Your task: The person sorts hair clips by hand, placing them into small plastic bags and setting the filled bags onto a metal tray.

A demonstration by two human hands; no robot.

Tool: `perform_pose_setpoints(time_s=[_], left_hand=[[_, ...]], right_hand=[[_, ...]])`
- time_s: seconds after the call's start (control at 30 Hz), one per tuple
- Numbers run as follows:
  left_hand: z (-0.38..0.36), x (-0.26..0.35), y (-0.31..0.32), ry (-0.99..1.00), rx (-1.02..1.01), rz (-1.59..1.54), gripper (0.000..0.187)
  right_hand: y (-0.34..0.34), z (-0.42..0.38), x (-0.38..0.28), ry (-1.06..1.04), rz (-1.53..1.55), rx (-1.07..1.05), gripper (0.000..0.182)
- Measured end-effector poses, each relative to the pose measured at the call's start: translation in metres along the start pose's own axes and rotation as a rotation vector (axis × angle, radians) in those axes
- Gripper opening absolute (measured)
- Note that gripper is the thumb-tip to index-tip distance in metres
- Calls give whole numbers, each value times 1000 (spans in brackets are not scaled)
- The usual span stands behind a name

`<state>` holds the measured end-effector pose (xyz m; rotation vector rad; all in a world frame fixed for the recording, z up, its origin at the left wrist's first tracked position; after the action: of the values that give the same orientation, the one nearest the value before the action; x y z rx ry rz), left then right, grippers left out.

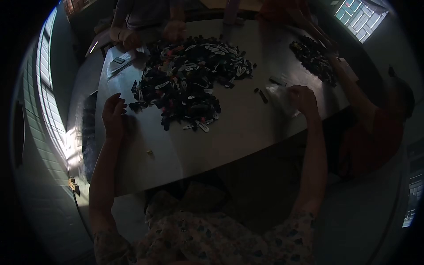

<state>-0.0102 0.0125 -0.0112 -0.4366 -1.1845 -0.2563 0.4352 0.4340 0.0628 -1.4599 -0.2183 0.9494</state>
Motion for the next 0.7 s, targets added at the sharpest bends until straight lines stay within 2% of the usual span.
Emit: perform_pose_setpoints(time_s=[0.2,0.27,0.4,0.57,0.7], left_hand=[[0,3,1,-24,-15,18,30],[-1,3,0,-28,-18,19,30],[0,5,2,-4,-31,37,29],[0,6,2,18,-26,32,28],[-1,10,7,63,-14,39,27]], right_hand=[[4,12,28,15,229,4,27],[8,11,36,103,410,-45,29],[-2,-1,14,240,519,-31,28],[7,4,48,214,677,142,31],[3,10,40,177,703,278,29]])
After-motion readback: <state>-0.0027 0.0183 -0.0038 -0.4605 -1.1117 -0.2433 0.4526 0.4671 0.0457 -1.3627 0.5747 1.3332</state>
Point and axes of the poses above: each hand's wrist, its own z-axis towards the middle knuckle, its own y-axis out of the palm, x = y × z, the point moved 3 cm from there along z, towards the middle knuckle, and after that the axes turned 9 degrees about z, right-handed, at the moved point
